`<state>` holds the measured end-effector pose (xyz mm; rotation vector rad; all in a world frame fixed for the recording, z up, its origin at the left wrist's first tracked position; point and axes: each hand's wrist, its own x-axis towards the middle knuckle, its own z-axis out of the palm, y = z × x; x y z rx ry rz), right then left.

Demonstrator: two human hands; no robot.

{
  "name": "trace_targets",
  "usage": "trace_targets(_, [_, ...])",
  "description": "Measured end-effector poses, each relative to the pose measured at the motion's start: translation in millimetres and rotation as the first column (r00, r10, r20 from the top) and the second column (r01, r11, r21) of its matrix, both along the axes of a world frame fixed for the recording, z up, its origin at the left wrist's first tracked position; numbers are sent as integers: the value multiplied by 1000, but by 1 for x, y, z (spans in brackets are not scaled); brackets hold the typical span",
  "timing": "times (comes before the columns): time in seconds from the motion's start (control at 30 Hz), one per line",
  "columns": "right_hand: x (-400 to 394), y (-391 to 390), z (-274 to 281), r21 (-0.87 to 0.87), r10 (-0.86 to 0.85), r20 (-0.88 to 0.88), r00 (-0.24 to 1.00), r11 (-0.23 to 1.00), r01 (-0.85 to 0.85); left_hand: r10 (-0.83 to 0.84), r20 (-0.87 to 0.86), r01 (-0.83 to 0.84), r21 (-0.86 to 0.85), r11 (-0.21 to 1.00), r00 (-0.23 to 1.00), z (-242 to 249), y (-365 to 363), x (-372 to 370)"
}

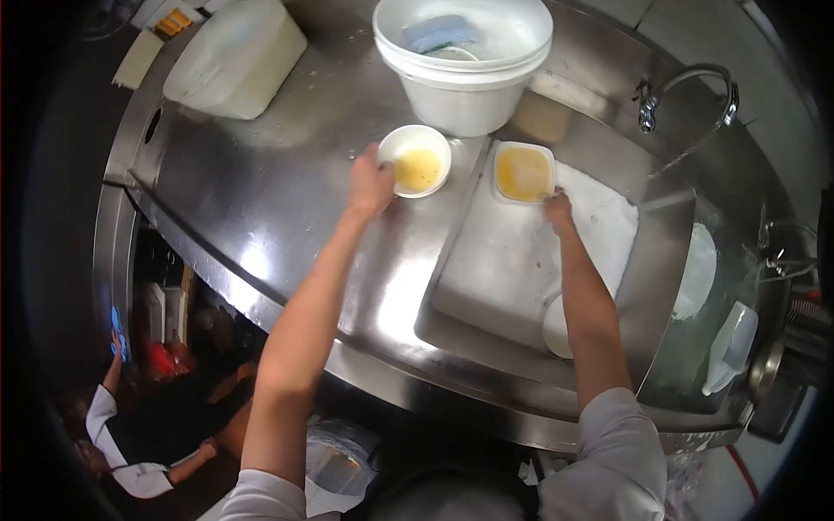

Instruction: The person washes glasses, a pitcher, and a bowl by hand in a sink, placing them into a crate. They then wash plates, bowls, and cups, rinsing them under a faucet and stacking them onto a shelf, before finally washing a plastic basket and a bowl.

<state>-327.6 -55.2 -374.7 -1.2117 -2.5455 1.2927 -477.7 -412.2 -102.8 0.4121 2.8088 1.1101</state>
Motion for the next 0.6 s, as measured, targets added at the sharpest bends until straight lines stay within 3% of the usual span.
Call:
trace_targets(0.07, [-4, -15, -23, 217, -91, 7, 996, 972, 87, -2, -103, 0, -20, 1000, 995, 12, -6, -13])
trace_targets(0.1, [4, -20, -15, 78, -47, -17, 999, 996, 48, 17, -153, -16, 9, 1000, 988, 23, -8, -18])
trace_targets(0.13, [12, -18, 1, -54, -11, -55, 998, 999, 8, 97, -290, -52, 160, 986, 952, 36, -8, -18])
trace_targets(0.17, [27, -19, 20, -288, -51, -27, 998, 957, 41, 144, -390, -57, 225, 973, 909, 63, -2, -15])
trace_targets(0.23, [61, -22, 58, -694, -108, 21, 994, 714, 92, 143, -454, 91, 456, 885, 879, 103, 18, -16])
trace_targets(0.3, [93, -13, 54, -606, -92, 116, 989, 783, 144, -14, -544, 247, 356, 901, 839, 132, 46, -24])
trace_targets(0.37, [125, -1, 40, -532, -124, 199, 972, 819, 214, -267, -674, 413, 61, 909, 689, 154, 83, -43])
trace_targets(0.43, [151, 14, 29, -474, -195, 255, 947, 828, 299, -628, -476, 559, -298, 774, 616, 145, 118, -89])
trace_targets(0.5, [170, 22, 39, -174, -180, 290, 940, 956, 237, -640, 166, 642, -414, 645, 750, 167, 141, -92])
trace_targets(0.53, [177, 23, 42, -21, -175, 311, 934, 981, 190, -638, 287, 679, -502, 535, 715, 172, 151, -96])
trace_targets(0.6, [179, 31, 35, 40, -211, 280, 936, 977, 209, -644, 309, 650, -649, 394, 699, 153, 159, -108])
